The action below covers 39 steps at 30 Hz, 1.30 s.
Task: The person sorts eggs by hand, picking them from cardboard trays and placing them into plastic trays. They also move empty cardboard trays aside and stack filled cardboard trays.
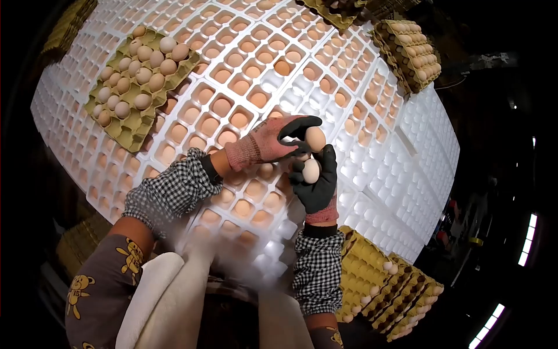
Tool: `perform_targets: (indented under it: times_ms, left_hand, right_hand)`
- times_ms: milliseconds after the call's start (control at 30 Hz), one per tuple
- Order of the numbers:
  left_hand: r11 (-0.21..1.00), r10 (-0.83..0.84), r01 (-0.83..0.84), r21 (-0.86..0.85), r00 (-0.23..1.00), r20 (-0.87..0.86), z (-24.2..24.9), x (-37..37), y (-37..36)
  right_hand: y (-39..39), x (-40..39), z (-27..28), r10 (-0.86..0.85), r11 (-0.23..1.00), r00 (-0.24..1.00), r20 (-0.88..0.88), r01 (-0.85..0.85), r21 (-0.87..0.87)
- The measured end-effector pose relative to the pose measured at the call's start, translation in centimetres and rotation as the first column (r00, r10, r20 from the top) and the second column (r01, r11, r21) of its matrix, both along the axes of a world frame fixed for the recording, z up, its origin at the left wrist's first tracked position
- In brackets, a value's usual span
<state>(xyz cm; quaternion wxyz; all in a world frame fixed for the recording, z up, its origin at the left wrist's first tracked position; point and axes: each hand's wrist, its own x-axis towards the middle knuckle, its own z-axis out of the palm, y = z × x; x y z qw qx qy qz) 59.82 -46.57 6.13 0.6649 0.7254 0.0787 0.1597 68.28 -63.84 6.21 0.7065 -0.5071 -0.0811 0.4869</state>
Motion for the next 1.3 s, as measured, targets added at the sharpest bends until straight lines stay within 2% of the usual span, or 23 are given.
perform_targets:
  times_ms: [33,67,133,167,200,233,267,300,400,433,467,533,600,733,767,800,867,900,967,1067,1133,1233,1300]
  left_hand:
    - [0.997,0.066,-0.064,0.049,0.997,-0.042,-0.6,-0.2,0.9]
    - [0.961,0.191,-0.178,-0.210,0.981,0.041,-1.0,-0.4,1.4]
    - [0.847,0.320,-0.298,-0.441,0.947,-0.027,-1.8,-1.2,2.7]
    - [0.906,0.385,-0.393,-0.160,0.920,-0.080,-2.1,-1.2,3.5]
    - [0.905,0.388,-0.396,-0.156,0.918,-0.078,-2.3,-0.9,3.9]
    - [0.898,0.427,-0.412,0.152,0.900,-0.084,-2.5,-0.4,4.0]
    - [0.807,0.465,-0.386,0.447,0.882,-0.078,-2.2,0.4,4.2]
    - [0.687,0.498,-0.272,0.674,0.851,-0.164,-2.6,1.8,4.5]
    - [0.594,0.522,-0.241,0.768,0.842,-0.139,-3.1,3.6,3.5]
    - [0.580,0.410,-0.256,0.773,0.912,-0.006,-1.9,2.9,3.1]
    - [0.633,0.280,-0.241,0.735,0.957,0.073,-1.6,2.5,2.6]
    - [0.866,0.171,-0.153,0.476,0.985,0.005,-4.2,2.0,1.8]
    - [0.928,0.237,-0.194,0.319,0.966,-0.103,-3.5,0.1,2.6]
    - [0.728,0.669,-0.647,0.227,0.743,-0.030,-1.8,-6.5,4.1]
    - [0.627,0.772,-0.757,0.183,0.635,-0.021,-1.2,-8.4,4.6]
    - [0.540,0.831,-0.791,0.287,0.555,-0.034,0.0,-11.2,5.5]
    - [0.214,0.951,-0.877,0.429,0.287,0.112,1.2,-16.0,6.7]
    - [0.153,0.973,-0.840,0.521,0.219,0.067,-0.1,-19.2,8.4]
    - [0.022,0.963,-0.737,0.676,0.198,0.184,-0.1,-22.6,11.4]
    - [0.116,0.987,-0.621,0.775,0.158,-0.021,-2.4,-25.1,15.9]
    - [0.091,0.966,-0.594,0.799,0.248,0.075,-1.1,-25.0,15.7]
    - [0.244,0.918,-0.733,0.634,0.386,0.094,-0.4,-23.8,12.7]
    - [0.346,0.864,-0.743,0.573,0.491,0.115,-0.3,-22.1,7.7]
  right_hand:
    - [0.3,-0.3,-0.3,0.039,0.999,0.924,0.380,-0.022,-0.048]
    - [0.6,0.2,-0.4,0.056,0.997,0.789,0.611,-0.012,-0.075]
    - [0.8,1.7,-1.2,0.020,0.995,0.628,0.778,0.061,-0.075]
    - [0.8,2.3,-1.8,-0.045,0.989,0.699,0.714,0.133,-0.068]
    - [1.1,2.7,-1.0,-0.151,0.961,0.967,0.206,0.192,-0.198]
    - [1.6,3.6,-3.0,-0.197,0.949,0.839,0.507,0.293,-0.116]
    - [2.5,4.2,-2.5,-0.294,0.924,0.924,0.244,0.340,-0.175]
    - [3.5,4.6,-2.1,-0.292,0.918,0.928,0.232,0.340,-0.205]
    - [5.4,5.5,-2.5,-0.236,0.934,0.949,0.210,0.281,-0.220]
    - [5.5,5.8,-3.3,0.005,0.979,0.745,0.667,0.133,-0.156]
    - [5.5,6.1,-4.2,0.046,0.993,0.290,0.956,0.094,-0.076]
    - [6.1,6.1,-2.2,0.269,0.958,0.152,0.951,-0.143,-0.249]
    - [6.5,6.5,-3.7,0.117,0.979,0.098,0.988,-0.179,-0.098]
    - [8.2,8.1,-8.0,-0.158,0.966,0.708,0.689,0.254,-0.039]
    - [8.2,9.0,-9.9,-0.007,0.981,0.504,0.863,0.173,-0.093]
    - [8.6,8.1,-9.2,-0.006,0.984,0.514,0.858,0.158,-0.087]
    - [8.8,6.4,-7.5,0.375,0.901,-0.148,0.915,0.288,-0.323]
    - [8.9,5.9,-7.2,0.449,0.867,-0.242,0.860,0.352,-0.354]
    - [9.0,5.9,-7.6,0.480,0.817,-0.159,0.863,0.440,-0.373]
    - [9.2,7.0,-8.6,0.349,0.729,0.079,0.934,0.604,-0.323]
    - [8.1,7.4,-8.9,0.312,0.690,0.149,0.938,0.643,-0.332]
    - [3.6,0.8,-5.7,0.165,0.817,0.267,0.949,0.503,-0.283]
    - [-0.9,-5.8,-2.8,-0.059,0.934,0.517,0.854,0.330,-0.135]
